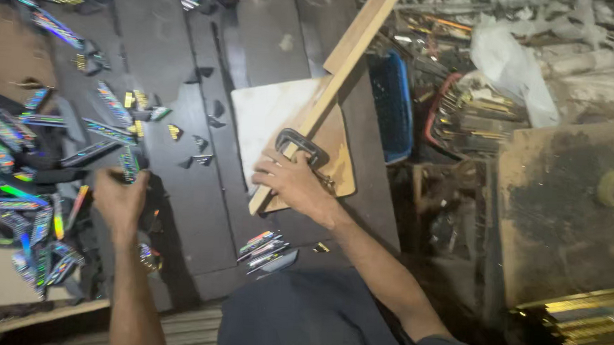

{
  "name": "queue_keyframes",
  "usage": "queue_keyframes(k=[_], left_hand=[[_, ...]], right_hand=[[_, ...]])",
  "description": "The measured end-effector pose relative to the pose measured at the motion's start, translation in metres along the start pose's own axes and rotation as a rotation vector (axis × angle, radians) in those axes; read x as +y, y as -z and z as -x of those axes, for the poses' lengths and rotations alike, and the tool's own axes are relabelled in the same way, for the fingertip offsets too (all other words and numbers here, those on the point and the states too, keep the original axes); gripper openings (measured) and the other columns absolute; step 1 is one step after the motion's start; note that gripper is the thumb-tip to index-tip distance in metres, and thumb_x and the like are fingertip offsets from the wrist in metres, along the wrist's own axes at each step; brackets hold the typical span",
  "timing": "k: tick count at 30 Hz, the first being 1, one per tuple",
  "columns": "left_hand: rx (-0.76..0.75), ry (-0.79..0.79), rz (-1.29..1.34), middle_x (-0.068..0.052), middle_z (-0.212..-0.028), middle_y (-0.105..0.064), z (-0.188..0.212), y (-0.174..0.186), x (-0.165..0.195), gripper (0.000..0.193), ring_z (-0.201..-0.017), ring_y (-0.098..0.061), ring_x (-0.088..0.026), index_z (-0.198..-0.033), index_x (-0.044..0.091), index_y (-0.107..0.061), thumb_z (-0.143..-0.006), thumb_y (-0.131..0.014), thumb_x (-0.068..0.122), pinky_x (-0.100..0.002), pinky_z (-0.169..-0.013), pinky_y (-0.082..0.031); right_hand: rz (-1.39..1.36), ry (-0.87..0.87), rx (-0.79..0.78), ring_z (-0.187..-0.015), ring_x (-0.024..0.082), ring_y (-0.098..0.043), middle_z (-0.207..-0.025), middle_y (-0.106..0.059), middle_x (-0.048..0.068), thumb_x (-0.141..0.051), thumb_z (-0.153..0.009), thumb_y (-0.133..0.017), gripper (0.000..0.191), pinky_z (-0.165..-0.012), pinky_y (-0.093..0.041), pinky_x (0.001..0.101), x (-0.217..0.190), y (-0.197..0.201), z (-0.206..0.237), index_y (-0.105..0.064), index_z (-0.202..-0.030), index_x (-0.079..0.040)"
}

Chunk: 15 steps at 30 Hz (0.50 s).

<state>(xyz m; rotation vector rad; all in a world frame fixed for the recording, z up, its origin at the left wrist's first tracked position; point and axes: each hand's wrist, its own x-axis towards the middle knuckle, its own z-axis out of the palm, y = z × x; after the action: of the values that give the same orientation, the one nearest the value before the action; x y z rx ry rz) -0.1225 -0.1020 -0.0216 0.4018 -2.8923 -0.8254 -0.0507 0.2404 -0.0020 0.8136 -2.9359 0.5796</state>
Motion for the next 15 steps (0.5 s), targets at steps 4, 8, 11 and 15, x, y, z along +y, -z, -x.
queue_keyframes(k=[4, 8, 11, 15], left_hand=[[0.130, -0.129, 0.239, -0.022, -0.096, -0.070, 0.000, 0.017, 0.005, 0.043, -0.085, -0.068, -0.035, -0.109, -0.007, -0.061, -0.088, -0.087, 0.020, -0.041, -0.079, -0.052], [0.129, -0.141, 0.663, -0.006, -0.100, -0.068, 0.040, 0.020, 0.009, 0.029, -0.091, -0.064, -0.014, -0.118, 0.000, -0.061, -0.093, -0.072, 0.007, -0.028, -0.084, -0.051], [-0.049, -0.035, 0.770, -0.004, -0.095, -0.066, 0.089, 0.008, 0.038, 0.012, -0.088, -0.058, -0.011, -0.103, 0.001, -0.067, -0.097, -0.077, 0.004, -0.028, -0.080, -0.050], [-0.190, 0.046, 1.107, 0.001, -0.099, -0.067, 0.163, -0.028, 0.091, 0.018, -0.092, -0.061, -0.008, -0.098, 0.004, -0.065, -0.088, -0.079, 0.007, -0.026, -0.084, -0.053]], right_hand=[[-0.256, 0.048, 0.232, -0.123, 0.015, -0.061, -0.125, -0.068, 0.001, -0.011, -0.087, -0.072, 0.027, -0.100, -0.047, 0.0386, -0.009, -0.008, 0.013, -0.073, -0.113, -0.017], [-0.325, 0.074, 0.175, -0.101, 0.020, -0.067, -0.106, -0.074, 0.001, -0.013, -0.085, -0.075, 0.028, -0.090, -0.047, 0.0390, -0.052, -0.015, 0.049, -0.077, -0.113, -0.013], [-0.319, 0.037, 0.294, -0.103, 0.033, -0.067, -0.109, -0.071, 0.013, -0.022, -0.082, -0.079, 0.040, -0.091, -0.049, 0.0443, -0.073, -0.019, 0.055, -0.072, -0.117, -0.005], [-0.877, -0.357, 0.252, -0.104, 0.029, -0.071, -0.118, -0.072, 0.012, -0.009, -0.086, -0.074, 0.044, -0.091, -0.056, 0.0377, -0.079, -0.023, 0.040, -0.066, -0.128, -0.001]])
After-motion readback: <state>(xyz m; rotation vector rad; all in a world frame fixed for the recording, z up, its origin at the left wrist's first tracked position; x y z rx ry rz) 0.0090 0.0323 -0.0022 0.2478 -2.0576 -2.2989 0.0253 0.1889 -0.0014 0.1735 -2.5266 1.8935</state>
